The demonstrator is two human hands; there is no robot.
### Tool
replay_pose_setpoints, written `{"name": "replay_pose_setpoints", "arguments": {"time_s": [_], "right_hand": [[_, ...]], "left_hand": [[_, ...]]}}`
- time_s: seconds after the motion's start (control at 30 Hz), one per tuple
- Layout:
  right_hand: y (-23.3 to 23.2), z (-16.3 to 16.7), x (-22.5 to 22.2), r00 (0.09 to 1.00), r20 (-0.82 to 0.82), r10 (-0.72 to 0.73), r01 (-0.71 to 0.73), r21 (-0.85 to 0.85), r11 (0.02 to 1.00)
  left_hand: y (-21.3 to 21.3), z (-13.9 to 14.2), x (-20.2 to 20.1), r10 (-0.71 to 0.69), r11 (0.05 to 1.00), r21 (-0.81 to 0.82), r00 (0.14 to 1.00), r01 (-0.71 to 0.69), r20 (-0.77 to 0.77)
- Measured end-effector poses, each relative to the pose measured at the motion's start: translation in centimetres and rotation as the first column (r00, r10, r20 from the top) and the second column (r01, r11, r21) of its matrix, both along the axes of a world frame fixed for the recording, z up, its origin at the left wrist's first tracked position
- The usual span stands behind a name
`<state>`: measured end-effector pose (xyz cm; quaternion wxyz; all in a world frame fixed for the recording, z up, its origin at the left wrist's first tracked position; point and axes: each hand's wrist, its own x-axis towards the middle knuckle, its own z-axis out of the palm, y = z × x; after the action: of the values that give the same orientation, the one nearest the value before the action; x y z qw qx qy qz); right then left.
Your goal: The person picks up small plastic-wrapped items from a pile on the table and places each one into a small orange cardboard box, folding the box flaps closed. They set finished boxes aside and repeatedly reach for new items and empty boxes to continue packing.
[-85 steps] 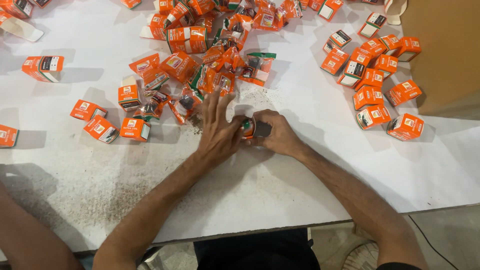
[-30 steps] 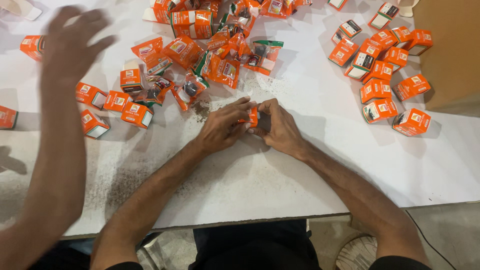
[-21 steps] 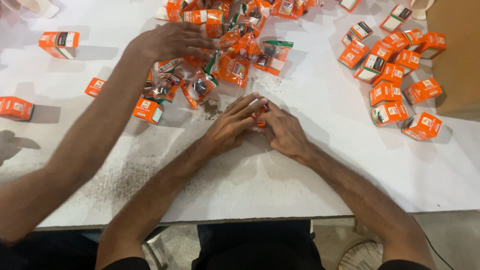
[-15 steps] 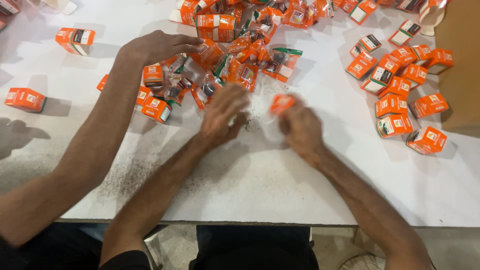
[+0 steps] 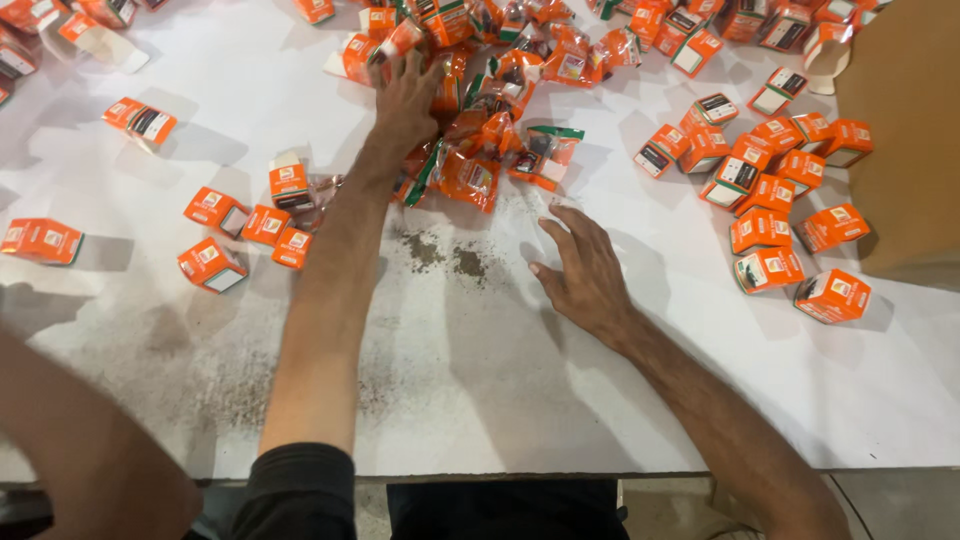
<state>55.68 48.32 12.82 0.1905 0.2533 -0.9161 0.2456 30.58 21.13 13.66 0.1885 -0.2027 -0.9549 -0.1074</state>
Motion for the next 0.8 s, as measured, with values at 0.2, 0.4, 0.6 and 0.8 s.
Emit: {"name": "replay_pose_setpoints", "arguments": {"time_s": [0.2, 0.4, 0.6, 0.8], "right_hand": [[0.3, 0.4, -0.2, 0.998, 0.010, 0.063, -0.050, -0.481, 0.875], [0.6, -1.5, 0.2, 0.802, 0.582, 0.135, 0.180, -0.451, 0.874], [0.4, -2.0, 1.0, 0.909, 0.311, 0.277, -0.009, -0.650, 0.760], [0.6, -1.1, 2.1, 0.854, 0.478, 0.205, 0.078, -0.508, 0.858]], "left_hand": [[4.5, 1.7, 10.2, -0.454, 0.859, 0.113, 0.845, 0.499, -0.282], [4.5, 2.3, 17.4, -0.735, 0.673, -0.461, 0.594, 0.579, -0.326], [0.0, 5.2, 13.5, -0.399, 0.916, -0.206, 0.843, 0.345, -0.360], [3.5, 0.1, 15.0, -0.327, 0.920, -0.254, 0.942, 0.299, -0.072]]}}
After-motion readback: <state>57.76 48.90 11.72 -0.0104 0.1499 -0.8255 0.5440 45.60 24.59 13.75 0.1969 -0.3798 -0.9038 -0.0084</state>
